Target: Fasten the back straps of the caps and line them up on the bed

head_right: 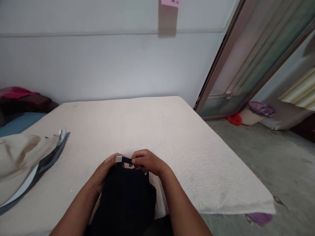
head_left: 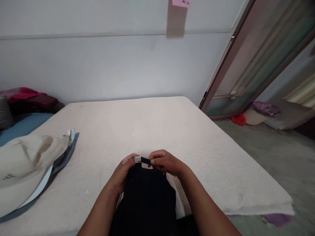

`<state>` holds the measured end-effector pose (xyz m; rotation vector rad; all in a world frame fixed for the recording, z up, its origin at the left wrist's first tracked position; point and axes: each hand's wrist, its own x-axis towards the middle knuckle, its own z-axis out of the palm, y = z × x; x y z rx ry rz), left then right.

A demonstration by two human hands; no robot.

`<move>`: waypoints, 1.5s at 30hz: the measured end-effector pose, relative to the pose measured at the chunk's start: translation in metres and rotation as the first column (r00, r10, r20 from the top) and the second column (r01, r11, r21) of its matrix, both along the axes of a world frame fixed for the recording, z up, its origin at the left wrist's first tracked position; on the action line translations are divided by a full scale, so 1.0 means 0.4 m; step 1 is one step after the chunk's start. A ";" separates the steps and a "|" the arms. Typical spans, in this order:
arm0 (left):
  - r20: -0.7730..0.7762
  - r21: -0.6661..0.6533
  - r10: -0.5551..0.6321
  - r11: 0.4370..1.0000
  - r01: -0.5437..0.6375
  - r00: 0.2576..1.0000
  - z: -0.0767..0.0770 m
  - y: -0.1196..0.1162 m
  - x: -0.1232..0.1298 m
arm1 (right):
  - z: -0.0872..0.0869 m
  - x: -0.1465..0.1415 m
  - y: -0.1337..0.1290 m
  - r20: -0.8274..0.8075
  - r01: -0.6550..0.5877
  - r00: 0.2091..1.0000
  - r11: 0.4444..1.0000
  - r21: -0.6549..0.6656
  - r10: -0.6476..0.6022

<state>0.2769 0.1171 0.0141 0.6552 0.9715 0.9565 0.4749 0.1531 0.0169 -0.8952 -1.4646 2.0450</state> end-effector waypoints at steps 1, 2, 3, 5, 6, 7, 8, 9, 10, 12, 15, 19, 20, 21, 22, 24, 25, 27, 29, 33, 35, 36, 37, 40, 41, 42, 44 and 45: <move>-0.008 0.000 -0.006 1.000 0.006 1.000 -0.002 0.000 -0.002 | 0.002 0.000 0.000 0.002 -0.003 1.000 1.000 -0.004 0.003; -0.016 -0.002 -0.012 1.000 0.012 1.000 -0.005 -0.001 -0.003 | 0.003 0.000 0.000 0.003 -0.001 1.000 1.000 -0.004 0.001; -0.024 -0.005 -0.018 1.000 0.018 1.000 -0.008 -0.001 -0.004 | 0.004 0.000 0.000 0.005 0.001 1.000 1.000 -0.004 -0.001; -0.041 -0.015 -0.027 1.000 0.026 0.999 -0.012 -0.001 -0.005 | 0.005 -0.002 -0.001 0.002 0.006 1.000 1.000 -0.010 -0.006; -0.049 -0.019 -0.033 0.999 0.032 0.998 -0.013 -0.001 -0.004 | 0.004 -0.003 -0.001 -0.005 0.008 1.000 1.000 -0.016 -0.008; -0.056 -0.020 -0.037 0.999 0.036 0.998 -0.014 -0.002 -0.004 | 0.004 -0.005 -0.002 -0.008 0.011 1.000 1.000 -0.021 -0.011; -0.062 -0.018 -0.042 0.999 0.041 0.997 -0.015 -0.002 -0.003 | 0.003 -0.006 -0.002 -0.004 0.016 1.000 1.000 -0.021 -0.017; -0.064 -0.014 -0.046 0.999 0.046 0.997 -0.015 -0.002 -0.003 | 0.001 -0.007 -0.003 0.007 0.024 1.000 1.000 -0.014 -0.024; -0.062 -0.009 -0.053 0.999 0.052 0.997 -0.015 -0.003 -0.002 | 0.000 -0.008 -0.003 0.018 0.030 0.999 1.000 -0.005 -0.030; -0.054 -0.002 -0.057 0.998 0.057 0.997 -0.015 -0.003 -0.001 | -0.004 -0.009 -0.005 0.015 0.030 0.999 1.000 0.003 -0.030; -0.052 -0.002 -0.055 0.998 0.055 0.997 -0.019 -0.002 -0.002 | -0.007 -0.009 -0.007 -0.070 0.027 0.997 1.000 -0.014 -0.028; -0.064 -0.004 -0.057 0.998 0.057 0.996 -0.020 -0.003 -0.002 | -0.010 -0.011 -0.008 -0.111 0.030 0.993 0.999 -0.014 -0.032; -0.068 -0.005 -0.060 0.998 0.060 0.996 -0.019 -0.003 -0.001 | -0.010 -0.012 -0.008 -0.097 0.028 0.995 1.000 -0.013 -0.029; -0.072 -0.007 -0.066 0.998 0.065 0.995 -0.017 -0.003 0.000 | -0.010 -0.013 -0.008 -0.073 0.029 0.997 1.000 -0.010 -0.029; -0.079 -0.009 -0.072 0.997 0.071 0.994 -0.014 -0.004 0.001 | -0.010 -0.015 -0.008 -0.043 0.030 0.999 1.000 -0.004 -0.030; -0.093 -0.009 -0.083 0.997 0.082 0.992 -0.009 -0.004 0.002 | -0.009 -0.018 -0.009 0.011 0.043 0.999 0.999 0.013 -0.044; -0.098 -0.006 -0.084 0.996 0.084 0.992 -0.008 -0.004 0.003 | -0.008 -0.020 -0.010 0.021 0.055 0.998 0.998 0.020 -0.055; -0.102 0.000 -0.081 0.997 0.081 0.991 -0.008 -0.003 0.005 | -0.007 -0.024 -0.013 -0.005 0.077 0.997 0.997 0.025 -0.077; -0.103 0.002 -0.074 0.997 0.075 0.992 -0.011 -0.002 0.007 | -0.004 -0.029 -0.016 -0.065 0.090 0.994 0.995 0.030 -0.088; -0.154 -0.005 -0.071 0.997 0.072 0.986 -0.014 -0.003 0.013 | 0.001 -0.038 -0.020 -0.121 0.079 0.990 0.992 0.096 -0.067; -0.149 0.002 -0.071 0.997 0.072 0.986 -0.012 -0.004 0.015 | 0.000 -0.037 -0.020 -0.101 0.074 0.993 0.991 0.112 -0.063; -0.124 0.007 -0.074 0.997 0.076 0.989 -0.010 -0.005 0.015 | -0.001 -0.034 -0.019 -0.089 0.076 0.994 0.991 0.108 -0.067; -0.087 0.013 -0.076 0.997 0.078 0.993 -0.009 -0.005 0.014 | -0.004 -0.029 -0.018 -0.082 0.082 0.994 0.992 0.099 -0.074; 0.018 0.008 -0.066 0.998 0.066 0.998 -0.006 -0.006 0.008 | -0.015 -0.010 -0.014 -0.097 0.110 0.990 0.992 0.057 -0.104; 0.039 0.004 -0.053 0.999 0.053 0.998 -0.006 -0.006 0.006 | -0.019 -0.003 -0.013 -0.109 0.119 0.987 0.992 0.033 -0.115; 0.051 -0.001 -0.042 0.999 0.042 0.998 -0.006 -0.006 0.004 | -0.024 0.003 -0.012 -0.120 0.124 0.985 0.992 0.006 -0.122; 0.063 -0.006 -0.032 0.999 0.033 0.998 -0.005 -0.006 0.002 | -0.030 0.012 -0.010 -0.134 0.108 0.984 0.993 -0.047 -0.114; 0.067 -0.009 -0.033 0.999 0.033 0.997 -0.004 -0.006 0.001 | -0.032 0.014 -0.010 -0.135 0.093 0.986 0.994 -0.066 -0.101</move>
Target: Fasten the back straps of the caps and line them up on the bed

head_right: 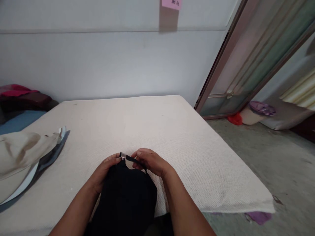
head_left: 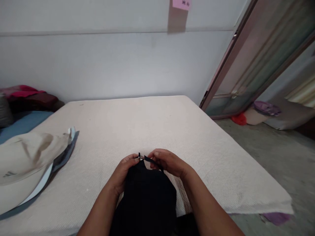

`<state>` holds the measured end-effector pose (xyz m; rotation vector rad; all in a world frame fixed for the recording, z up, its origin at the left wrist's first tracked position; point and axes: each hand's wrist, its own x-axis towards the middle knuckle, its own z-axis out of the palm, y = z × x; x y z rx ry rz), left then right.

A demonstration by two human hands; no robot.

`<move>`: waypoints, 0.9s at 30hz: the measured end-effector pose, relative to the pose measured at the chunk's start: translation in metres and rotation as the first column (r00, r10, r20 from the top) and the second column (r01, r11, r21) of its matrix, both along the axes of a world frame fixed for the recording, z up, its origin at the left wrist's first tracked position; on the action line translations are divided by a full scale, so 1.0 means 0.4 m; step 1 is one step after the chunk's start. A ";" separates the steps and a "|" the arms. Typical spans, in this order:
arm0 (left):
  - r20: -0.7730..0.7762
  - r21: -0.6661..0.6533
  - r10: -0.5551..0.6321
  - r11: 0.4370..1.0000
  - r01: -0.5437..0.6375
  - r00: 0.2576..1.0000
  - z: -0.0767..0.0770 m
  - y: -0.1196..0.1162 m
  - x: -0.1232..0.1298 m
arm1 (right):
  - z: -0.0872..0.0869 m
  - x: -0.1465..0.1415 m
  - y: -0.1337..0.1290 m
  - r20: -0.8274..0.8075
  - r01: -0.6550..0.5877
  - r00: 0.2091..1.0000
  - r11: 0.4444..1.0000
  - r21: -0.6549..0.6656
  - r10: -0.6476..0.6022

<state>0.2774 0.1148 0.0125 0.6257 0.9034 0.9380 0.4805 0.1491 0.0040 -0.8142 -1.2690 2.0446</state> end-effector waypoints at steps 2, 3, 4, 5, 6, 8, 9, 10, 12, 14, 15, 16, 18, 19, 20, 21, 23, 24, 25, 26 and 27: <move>-0.001 -0.012 0.000 1.000 0.000 1.000 0.003 0.000 0.000 | -0.002 0.001 0.001 0.006 -0.014 1.000 1.000 -0.015 0.014; -0.008 -0.022 0.001 1.000 -0.001 1.000 0.005 0.000 0.000 | -0.001 -0.001 0.001 0.012 -0.010 1.000 1.000 -0.013 0.011; -0.021 -0.029 0.001 1.000 -0.002 1.000 0.006 0.000 0.000 | -0.001 -0.003 0.000 0.015 0.001 1.000 1.000 -0.009 0.000; -0.041 -0.035 -0.002 0.999 0.001 0.999 0.007 -0.001 0.000 | 0.000 -0.005 0.000 0.012 0.014 1.000 1.000 -0.001 -0.014; -0.069 -0.036 -0.009 0.999 0.006 0.998 0.007 -0.002 0.000 | 0.001 -0.008 -0.001 0.003 0.023 1.000 1.000 0.009 -0.023; -0.133 -0.028 -0.033 0.999 0.029 0.991 0.007 -0.003 0.001 | 0.004 -0.014 -0.004 -0.023 0.023 0.999 0.999 0.039 -0.022; -0.163 -0.020 -0.052 0.999 0.049 0.985 0.006 -0.004 0.002 | 0.005 -0.017 -0.006 -0.033 0.022 0.999 0.998 0.057 -0.021; -0.187 -0.009 -0.069 0.998 0.069 0.980 0.005 -0.005 0.004 | 0.007 -0.020 -0.008 -0.036 0.023 0.999 0.997 0.077 -0.020; -0.219 0.013 -0.095 0.995 0.101 0.971 0.003 -0.005 0.008 | 0.011 -0.024 -0.011 -0.016 0.028 1.000 0.993 0.111 -0.026; -0.241 0.022 -0.102 0.994 0.110 0.965 0.003 -0.006 0.013 | 0.015 -0.028 -0.014 0.031 0.034 0.999 0.990 0.135 -0.039; -0.252 0.026 -0.099 0.994 0.109 0.963 0.003 -0.006 0.014 | 0.017 -0.029 -0.014 0.055 0.036 0.997 0.989 0.146 -0.044; -0.263 0.031 -0.098 0.993 0.110 0.960 0.004 -0.006 0.015 | 0.019 -0.030 -0.015 0.076 0.035 0.996 0.987 0.155 -0.047; -0.287 0.045 -0.096 0.993 0.113 0.953 0.006 -0.006 0.016 | 0.022 -0.031 -0.015 0.103 0.029 0.993 0.985 0.170 -0.048; -0.296 0.049 -0.095 0.992 0.115 0.950 0.006 -0.006 0.016 | 0.023 -0.032 -0.015 0.111 0.028 0.993 0.985 0.173 -0.047; -0.300 0.048 -0.097 0.992 0.117 0.949 0.007 -0.006 0.015 | 0.024 -0.032 -0.015 0.113 0.029 0.992 0.985 0.172 -0.049; -0.300 0.041 -0.101 0.992 0.119 0.949 0.006 -0.005 0.015 | 0.025 -0.032 -0.015 0.113 0.033 0.992 0.985 0.170 -0.053; -0.298 0.035 -0.105 0.992 0.120 0.949 0.003 -0.004 0.015 | 0.028 -0.033 -0.016 0.108 0.041 0.992 0.985 0.170 -0.060; -0.303 0.036 -0.107 0.992 0.124 0.947 0.000 -0.003 0.014 | 0.030 -0.034 -0.017 0.111 0.037 0.992 0.984 0.176 -0.057; -0.314 0.041 -0.108 0.991 0.128 0.943 -0.003 -0.003 0.014 | 0.032 -0.034 -0.018 0.122 0.027 0.991 0.982 0.185 -0.050; -0.331 0.047 -0.109 0.990 0.132 0.937 -0.006 -0.002 0.013 | 0.033 -0.035 -0.018 0.139 0.012 0.989 0.981 0.196 -0.040; -0.347 0.048 -0.110 0.990 0.135 0.931 -0.008 -0.002 0.012 | 0.035 -0.036 -0.018 0.160 -0.004 0.987 0.978 0.207 -0.029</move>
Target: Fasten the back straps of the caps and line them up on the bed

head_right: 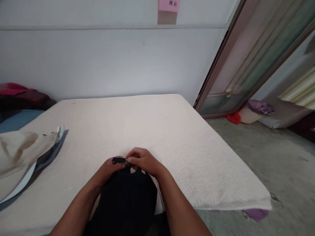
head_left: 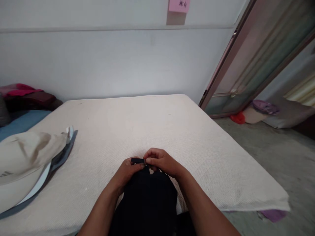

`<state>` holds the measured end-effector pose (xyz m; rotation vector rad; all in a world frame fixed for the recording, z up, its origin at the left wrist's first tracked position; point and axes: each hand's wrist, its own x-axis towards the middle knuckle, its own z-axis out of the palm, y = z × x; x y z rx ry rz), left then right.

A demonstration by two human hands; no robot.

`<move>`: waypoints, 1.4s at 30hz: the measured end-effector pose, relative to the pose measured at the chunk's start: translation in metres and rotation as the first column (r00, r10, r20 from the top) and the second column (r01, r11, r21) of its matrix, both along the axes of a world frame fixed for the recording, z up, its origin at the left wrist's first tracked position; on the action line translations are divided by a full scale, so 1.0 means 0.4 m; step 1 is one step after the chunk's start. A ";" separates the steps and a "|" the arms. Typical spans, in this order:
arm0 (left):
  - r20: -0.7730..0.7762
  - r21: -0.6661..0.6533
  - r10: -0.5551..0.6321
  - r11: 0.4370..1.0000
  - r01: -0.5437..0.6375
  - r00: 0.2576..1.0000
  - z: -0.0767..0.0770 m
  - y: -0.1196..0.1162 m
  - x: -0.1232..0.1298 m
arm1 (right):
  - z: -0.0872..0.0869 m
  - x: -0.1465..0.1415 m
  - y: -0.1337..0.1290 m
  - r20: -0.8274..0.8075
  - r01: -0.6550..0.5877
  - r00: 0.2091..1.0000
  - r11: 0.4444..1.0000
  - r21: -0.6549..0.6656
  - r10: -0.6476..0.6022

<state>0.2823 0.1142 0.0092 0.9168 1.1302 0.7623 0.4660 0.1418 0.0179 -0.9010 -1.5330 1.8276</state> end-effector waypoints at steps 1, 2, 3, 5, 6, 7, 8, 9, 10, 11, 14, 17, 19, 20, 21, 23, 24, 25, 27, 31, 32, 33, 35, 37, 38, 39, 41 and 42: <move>-0.010 -0.001 -0.001 1.000 0.001 1.000 -0.002 0.000 -0.001 | 0.001 -0.001 0.000 0.020 -0.013 1.000 1.000 0.010 0.012; -0.013 -0.003 -0.003 1.000 0.003 1.000 -0.002 0.000 -0.003 | 0.001 -0.001 0.001 0.037 -0.025 0.999 1.000 0.019 0.024; -0.007 -0.005 -0.009 1.000 0.009 1.000 -0.001 -0.001 -0.005 | 0.000 -0.001 0.001 0.048 -0.034 0.998 0.999 0.026 0.033; 0.028 -0.008 -0.043 0.999 0.043 0.999 0.005 -0.005 -0.010 | -0.002 0.000 0.003 0.060 -0.052 0.997 0.998 0.031 0.050; 0.052 -0.006 -0.067 0.998 0.068 0.996 0.010 -0.007 -0.012 | -0.003 0.001 0.004 0.065 -0.061 0.996 0.998 0.030 0.059; 0.076 -0.004 -0.087 0.996 0.088 0.993 0.014 -0.009 -0.013 | -0.005 0.001 0.005 0.068 -0.068 0.995 0.997 0.028 0.066; 0.098 -0.005 -0.096 0.995 0.097 0.991 0.018 -0.011 -0.012 | -0.006 0.002 0.005 0.068 -0.074 0.995 0.997 0.027 0.072; 0.110 -0.007 -0.094 0.995 0.095 0.989 0.021 -0.013 -0.011 | -0.007 0.002 0.005 0.067 -0.077 0.995 0.997 0.025 0.076; 0.104 -0.009 -0.083 0.996 0.084 0.991 0.022 -0.014 -0.009 | -0.007 0.001 0.005 0.067 -0.079 0.995 0.997 0.024 0.077; 0.079 -0.008 -0.068 0.998 0.069 0.995 0.022 -0.015 -0.006 | -0.007 0.001 0.005 0.069 -0.077 0.995 0.997 0.022 0.076; -0.055 0.010 -0.027 1.000 0.028 0.998 0.018 -0.014 0.002 | -0.006 -0.002 0.003 0.063 -0.082 0.995 0.997 0.003 0.082; -0.090 0.004 0.019 1.000 -0.019 0.996 0.011 -0.011 0.005 | -0.006 -0.005 0.001 0.033 -0.087 0.996 0.996 -0.017 0.088; -0.067 -0.009 0.048 0.999 -0.049 0.997 0.006 -0.009 0.005 | -0.009 -0.008 0.001 0.011 -0.073 0.997 0.997 -0.008 0.073; -0.060 -0.004 0.059 0.998 -0.060 0.996 0.003 -0.008 0.004 | -0.011 -0.011 0.001 -0.003 -0.059 0.998 0.998 0.002 0.059; -0.062 0.011 0.071 0.997 -0.071 0.996 0.001 -0.007 0.003 | -0.014 -0.013 0.002 -0.021 -0.043 0.999 0.999 0.012 0.043; -0.077 0.059 0.102 0.993 -0.098 0.992 -0.001 -0.005 0.002 | -0.021 -0.017 0.004 -0.056 -0.017 0.998 1.000 0.015 0.017; -0.081 0.082 0.119 0.990 -0.113 0.990 -0.001 -0.005 0.001 | -0.026 -0.019 0.005 -0.067 -0.009 0.998 1.000 0.012 0.009; -0.081 0.095 0.134 0.987 -0.126 0.988 0.000 -0.005 0.001 | -0.030 -0.020 0.007 -0.071 -0.003 0.998 1.000 0.011 0.004; -0.069 0.093 0.152 0.985 -0.145 0.986 0.003 -0.008 0.001 | -0.036 -0.021 0.009 -0.062 0.000 0.998 1.000 0.014 0.001; 0.041 0.025 0.137 0.990 -0.138 0.990 0.010 -0.017 -0.001 | -0.040 -0.020 0.012 -0.039 0.007 0.999 1.000 0.023 -0.006; 0.077 0.004 0.132 0.991 -0.133 0.988 0.010 -0.019 -0.002 | -0.040 -0.020 0.012 -0.038 0.004 0.999 1.000 0.026 -0.003; 0.108 -0.015 0.129 0.992 -0.128 0.986 0.010 -0.020 -0.003 | -0.039 -0.021 0.011 -0.041 0.000 0.999 1.000 0.030 0.002; 0.143 -0.041 0.134 0.991 -0.129 0.981 0.009 -0.021 -0.004 | -0.036 -0.023 0.010 -0.053 -0.010 0.999 0.999 0.035 0.012; 0.151 -0.051 0.147 0.989 -0.141 0.977 0.008 -0.020 -0.004 | -0.034 -0.025 0.009 -0.063 -0.011 0.998 1.000 0.027 0.012; 0.144 -0.053 0.157 0.987 -0.151 0.977 0.007 -0.019 -0.004 | -0.032 -0.026 0.008 -0.064 -0.008 0.998 1.000 0.020 0.010; 0.130 -0.053 0.167 0.986 -0.161 0.977 0.007 -0.019 -0.004 | -0.031 -0.026 0.007 -0.064 -0.004 0.998 1.000 0.011 0.005; 0.106 -0.050 0.177 0.984 -0.173 0.978 0.009 -0.018 -0.003 | -0.028 -0.026 0.005 -0.065 -0.001 0.998 1.000 -0.013 0.000; 0.100 -0.049 0.177 0.984 -0.172 0.979 0.010 -0.018 -0.003 | -0.027 -0.025 0.005 -0.070 -0.008 0.998 0.999 -0.031 0.006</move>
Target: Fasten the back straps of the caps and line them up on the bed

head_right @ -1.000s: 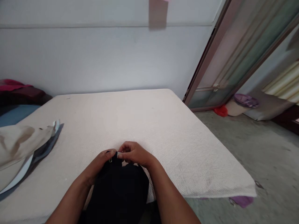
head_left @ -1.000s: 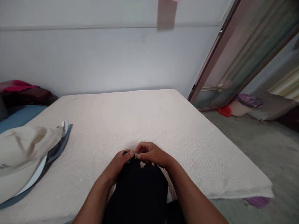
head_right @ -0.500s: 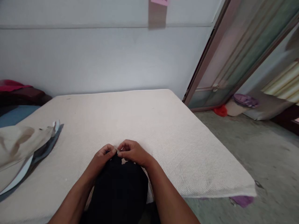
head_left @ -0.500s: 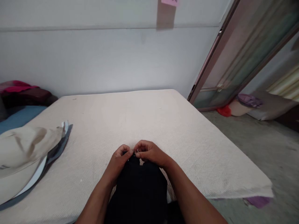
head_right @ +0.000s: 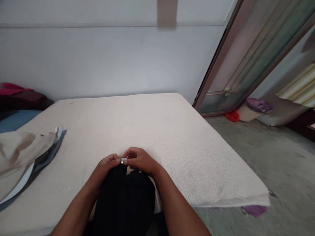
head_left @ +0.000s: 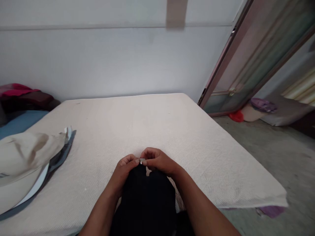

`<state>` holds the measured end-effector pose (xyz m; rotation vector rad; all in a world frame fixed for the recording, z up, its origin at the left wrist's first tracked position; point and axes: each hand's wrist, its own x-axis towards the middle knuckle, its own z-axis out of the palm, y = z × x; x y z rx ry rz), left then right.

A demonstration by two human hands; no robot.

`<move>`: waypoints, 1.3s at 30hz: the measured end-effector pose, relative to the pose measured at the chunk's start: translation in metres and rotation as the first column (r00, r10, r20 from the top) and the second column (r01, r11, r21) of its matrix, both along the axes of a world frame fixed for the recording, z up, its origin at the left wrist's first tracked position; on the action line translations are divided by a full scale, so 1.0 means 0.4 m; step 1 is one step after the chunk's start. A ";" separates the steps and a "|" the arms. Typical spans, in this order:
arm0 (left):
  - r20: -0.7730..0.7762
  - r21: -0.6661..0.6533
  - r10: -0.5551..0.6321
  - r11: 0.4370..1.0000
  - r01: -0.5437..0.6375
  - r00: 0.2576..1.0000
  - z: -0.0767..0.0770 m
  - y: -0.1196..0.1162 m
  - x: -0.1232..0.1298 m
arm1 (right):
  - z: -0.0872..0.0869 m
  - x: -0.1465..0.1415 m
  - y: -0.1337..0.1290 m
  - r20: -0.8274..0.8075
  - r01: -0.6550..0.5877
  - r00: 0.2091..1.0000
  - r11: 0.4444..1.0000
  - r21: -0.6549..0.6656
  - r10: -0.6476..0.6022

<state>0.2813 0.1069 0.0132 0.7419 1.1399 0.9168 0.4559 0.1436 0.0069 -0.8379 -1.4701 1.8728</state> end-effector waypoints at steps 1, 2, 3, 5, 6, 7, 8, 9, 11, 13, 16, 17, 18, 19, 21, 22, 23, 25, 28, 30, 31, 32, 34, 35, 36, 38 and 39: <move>-0.001 0.000 -0.004 1.000 0.004 1.000 0.002 0.000 0.000 | 0.001 0.001 0.000 -0.012 -0.015 1.000 1.000 -0.022 0.015; 0.002 -0.001 -0.011 1.000 0.011 1.000 0.003 -0.001 0.000 | 0.001 0.003 -0.001 -0.031 -0.037 0.999 0.998 -0.046 0.035; 0.005 -0.002 -0.019 1.000 0.019 1.000 0.005 -0.002 0.000 | 0.001 0.005 -0.001 -0.053 -0.061 0.997 0.996 -0.066 0.058; 0.009 -0.008 -0.029 1.000 0.030 1.000 0.008 -0.004 -0.002 | 0.002 0.009 0.000 -0.099 -0.104 0.991 0.990 -0.094 0.094; 0.007 -0.011 -0.030 0.999 0.030 1.000 0.009 -0.005 -0.003 | 0.002 0.011 0.000 -0.115 -0.117 0.988 0.988 -0.103 0.105; 0.004 -0.014 -0.029 0.999 0.029 1.000 0.010 -0.006 -0.004 | 0.002 0.011 0.000 -0.123 -0.121 0.987 0.986 -0.110 0.108; 0.000 -0.015 -0.028 0.999 0.028 1.000 0.010 -0.006 -0.005 | 0.002 0.012 0.001 -0.126 -0.121 0.986 0.986 -0.117 0.106; -0.002 -0.017 -0.027 0.999 0.027 1.000 0.010 -0.007 -0.006 | 0.002 0.011 0.001 -0.125 -0.118 0.987 0.985 -0.124 0.102; 0.005 -0.023 -0.025 0.999 0.025 1.000 0.012 -0.008 -0.007 | 0.002 0.010 0.002 -0.121 -0.112 0.988 0.984 -0.141 0.095; 0.032 -0.024 -0.026 0.999 0.027 0.999 0.014 -0.008 -0.009 | 0.002 0.008 0.002 -0.118 -0.112 0.988 0.982 -0.152 0.094; 0.083 -0.022 0.004 1.000 -0.002 0.997 0.017 -0.008 -0.012 | -0.001 0.009 0.004 -0.105 -0.109 0.990 0.982 -0.152 0.094; 0.090 -0.035 0.029 0.999 -0.026 0.995 0.018 -0.008 -0.012 | -0.001 0.010 0.004 -0.094 -0.106 0.991 0.984 -0.146 0.093; 0.093 -0.050 0.057 0.997 -0.052 0.994 0.018 -0.008 -0.013 | -0.002 0.011 0.004 -0.080 -0.102 0.993 0.985 -0.137 0.092; 0.092 -0.065 0.076 0.995 -0.071 0.993 0.018 -0.007 -0.013 | -0.002 0.012 0.005 -0.064 -0.098 0.994 0.987 -0.127 0.090; 0.081 -0.076 0.072 0.995 -0.066 0.994 0.016 -0.008 -0.012 | -0.003 0.013 0.005 -0.032 -0.092 0.996 0.990 -0.106 0.089; 0.063 -0.063 0.058 0.997 -0.054 0.996 0.015 -0.008 -0.011 | -0.004 0.013 0.005 -0.018 -0.089 0.996 0.991 -0.095 0.087; 0.037 -0.044 0.038 0.998 -0.036 0.999 0.013 -0.008 -0.010 | -0.006 0.013 0.006 -0.006 -0.085 0.996 0.993 -0.087 0.085; -0.057 -0.012 0.005 1.000 -0.005 0.998 0.009 -0.007 -0.008 | -0.010 0.012 0.007 0.011 -0.085 0.996 0.994 -0.072 0.086; -0.185 0.016 -0.029 0.999 0.032 0.982 0.001 -0.003 -0.007 | -0.018 0.010 0.009 0.018 -0.089 0.996 0.994 -0.067 0.090; -0.215 0.013 -0.044 0.999 0.048 0.976 -0.002 -0.001 -0.007 | -0.020 0.009 0.009 0.018 -0.093 0.995 0.993 -0.066 0.095; -0.218 0.013 -0.052 0.998 0.056 0.975 -0.002 0.000 -0.006 | -0.019 0.010 0.010 0.022 -0.095 0.995 0.993 -0.063 0.097; -0.217 0.012 -0.056 0.998 0.060 0.975 -0.001 0.001 -0.006 | -0.019 0.010 0.009 0.028 -0.096 0.995 0.994 -0.055 0.098; -0.221 0.013 -0.059 0.998 0.064 0.974 0.002 0.000 -0.004 | -0.016 0.010 0.008 0.039 -0.091 0.995 0.995 -0.033 0.092; -0.225 0.018 -0.059 0.998 0.065 0.973 0.004 0.000 -0.003 | -0.014 0.010 0.007 0.040 -0.088 0.995 0.996 -0.025 0.089; -0.230 0.023 -0.059 0.998 0.066 0.972 0.005 -0.001 -0.001 | -0.013 0.010 0.007 0.036 -0.086 0.996 0.996 -0.020 0.087; -0.235 0.026 -0.064 0.997 0.072 0.970 0.008 -0.003 0.001 | -0.012 0.009 0.005 0.013 -0.093 0.996 0.995 -0.023 0.094; -0.236 0.025 -0.066 0.997 0.074 0.970 0.009 -0.004 0.002 | -0.012 0.008 0.005 0.000 -0.098 0.995 0.995 -0.028 0.098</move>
